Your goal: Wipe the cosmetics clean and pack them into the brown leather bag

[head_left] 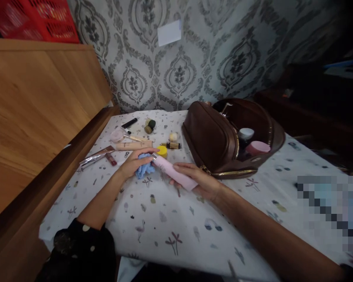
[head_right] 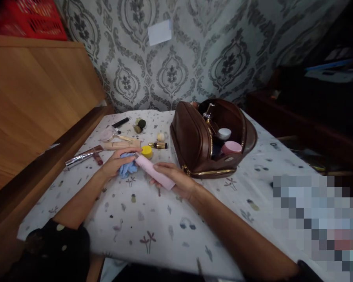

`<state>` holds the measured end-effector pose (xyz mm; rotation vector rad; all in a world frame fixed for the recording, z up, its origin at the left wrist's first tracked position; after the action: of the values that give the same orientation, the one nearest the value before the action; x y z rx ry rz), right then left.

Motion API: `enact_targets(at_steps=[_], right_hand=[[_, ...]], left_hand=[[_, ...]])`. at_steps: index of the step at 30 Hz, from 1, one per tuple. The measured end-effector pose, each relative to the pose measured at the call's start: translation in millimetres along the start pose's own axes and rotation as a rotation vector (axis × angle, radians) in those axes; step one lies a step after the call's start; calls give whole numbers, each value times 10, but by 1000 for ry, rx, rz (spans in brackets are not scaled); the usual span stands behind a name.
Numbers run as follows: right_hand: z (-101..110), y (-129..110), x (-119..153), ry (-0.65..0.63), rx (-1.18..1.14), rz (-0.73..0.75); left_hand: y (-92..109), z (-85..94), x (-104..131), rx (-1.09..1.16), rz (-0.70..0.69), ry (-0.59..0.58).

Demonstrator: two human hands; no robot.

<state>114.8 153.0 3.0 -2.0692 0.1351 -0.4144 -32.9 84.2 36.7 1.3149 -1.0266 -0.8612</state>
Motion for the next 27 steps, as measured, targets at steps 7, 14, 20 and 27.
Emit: enact_targets(at_steps=[7,14,20,27], right_hand=[[71,-44,-11,80,137,62],[83,-40,-29,78,231,88],[106,-15,-23,112,195,58],[91,2,-4,123,119,13]], left_hand=[[-63,85,-38,-188,-20,98],[-141,151,-47,-219,35,186],[-123,109,-32,-223,19,95],[16,36,9,-252,-94,-11]])
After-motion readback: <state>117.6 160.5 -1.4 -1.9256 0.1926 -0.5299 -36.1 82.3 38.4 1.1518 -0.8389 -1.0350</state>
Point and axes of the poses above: each hand's wrist, its own x-axis away from the middle knuckle, its own z-axis out of the back of the hand, y = z × x, the point moved 9 cm from there along -x, towards the middle knuckle, and after that the axes turned 4 degrees about z, right-handed, at the moved point
